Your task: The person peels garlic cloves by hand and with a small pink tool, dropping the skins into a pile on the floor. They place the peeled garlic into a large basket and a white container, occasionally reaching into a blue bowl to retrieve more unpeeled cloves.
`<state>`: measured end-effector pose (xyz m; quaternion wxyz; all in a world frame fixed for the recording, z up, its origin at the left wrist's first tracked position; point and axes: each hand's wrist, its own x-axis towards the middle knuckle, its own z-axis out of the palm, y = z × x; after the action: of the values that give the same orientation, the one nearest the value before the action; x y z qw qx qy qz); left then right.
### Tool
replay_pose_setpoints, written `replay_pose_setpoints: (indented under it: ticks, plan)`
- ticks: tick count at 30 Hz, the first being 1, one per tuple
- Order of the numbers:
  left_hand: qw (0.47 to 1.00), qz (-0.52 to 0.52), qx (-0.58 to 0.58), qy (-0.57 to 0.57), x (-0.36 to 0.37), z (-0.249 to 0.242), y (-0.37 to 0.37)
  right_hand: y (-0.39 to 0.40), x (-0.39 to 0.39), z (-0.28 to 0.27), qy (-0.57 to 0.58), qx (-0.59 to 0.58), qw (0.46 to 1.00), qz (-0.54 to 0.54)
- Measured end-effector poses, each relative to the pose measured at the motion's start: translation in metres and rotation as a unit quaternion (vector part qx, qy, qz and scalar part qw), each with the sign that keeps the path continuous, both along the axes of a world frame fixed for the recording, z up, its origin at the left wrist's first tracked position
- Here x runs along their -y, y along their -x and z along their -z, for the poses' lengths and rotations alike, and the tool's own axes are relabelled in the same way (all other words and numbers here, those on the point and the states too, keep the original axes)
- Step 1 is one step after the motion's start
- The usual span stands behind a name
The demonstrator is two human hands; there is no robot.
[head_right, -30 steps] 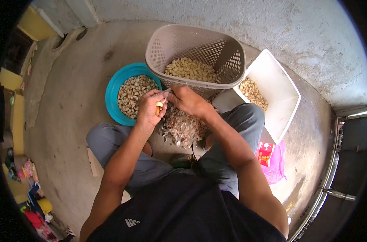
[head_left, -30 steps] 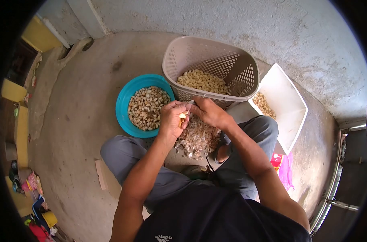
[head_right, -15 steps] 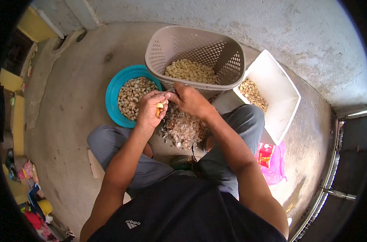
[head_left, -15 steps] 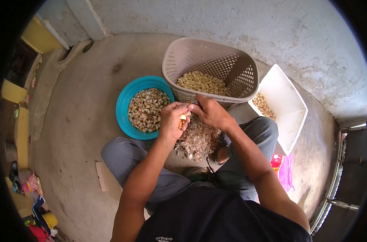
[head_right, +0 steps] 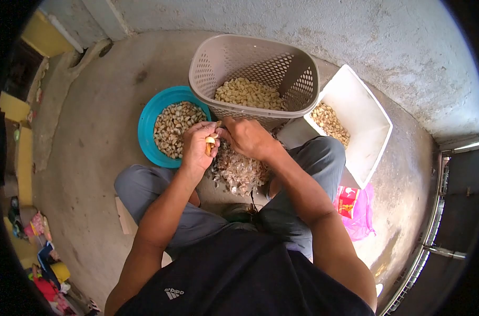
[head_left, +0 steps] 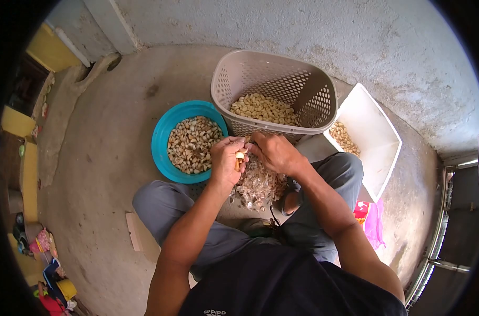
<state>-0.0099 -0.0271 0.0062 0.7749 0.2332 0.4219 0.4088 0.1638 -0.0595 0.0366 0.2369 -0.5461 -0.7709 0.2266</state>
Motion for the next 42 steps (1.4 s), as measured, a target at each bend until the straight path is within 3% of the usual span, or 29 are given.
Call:
replay_pose_setpoints:
  ticks: [7,13,16,22,26,30,37,40,42]
  plan:
    - [0.999,0.007,0.018,0.035,-0.011,0.007,0.007,0.01,0.014,-0.012,0.027,0.02,0.998,-0.056]
    - [0.979,0.05,0.142,0.138,-0.009,0.022,0.003,0.005,0.015,-0.006,-0.002,0.02,1.0,-0.021]
    - [0.978,0.066,0.163,0.113,-0.012,0.026,0.001,-0.009,0.015,-0.008,-0.01,-0.041,0.998,-0.042]
    - [0.97,0.124,0.181,0.106,-0.013,0.025,-0.002,-0.029,0.003,0.0,0.044,-0.274,0.956,0.093]
    - [0.97,0.137,0.168,0.106,-0.008,0.027,-0.006,-0.024,-0.002,0.009,0.073,-0.249,0.965,0.043]
    - [0.974,0.143,0.147,0.098,-0.006,0.018,-0.006,-0.025,-0.004,-0.001,0.128,-0.282,0.944,0.111]
    - [0.989,0.133,0.065,0.017,-0.003,0.014,-0.006,-0.022,-0.001,-0.005,0.028,-0.171,0.978,0.113]
    - [0.992,0.123,0.029,0.005,-0.001,0.003,-0.008,-0.016,0.004,-0.005,0.042,-0.2,0.972,0.118]
    - [0.992,0.126,0.02,-0.018,-0.003,0.008,-0.007,-0.011,0.007,-0.002,-0.008,-0.166,0.982,0.092]
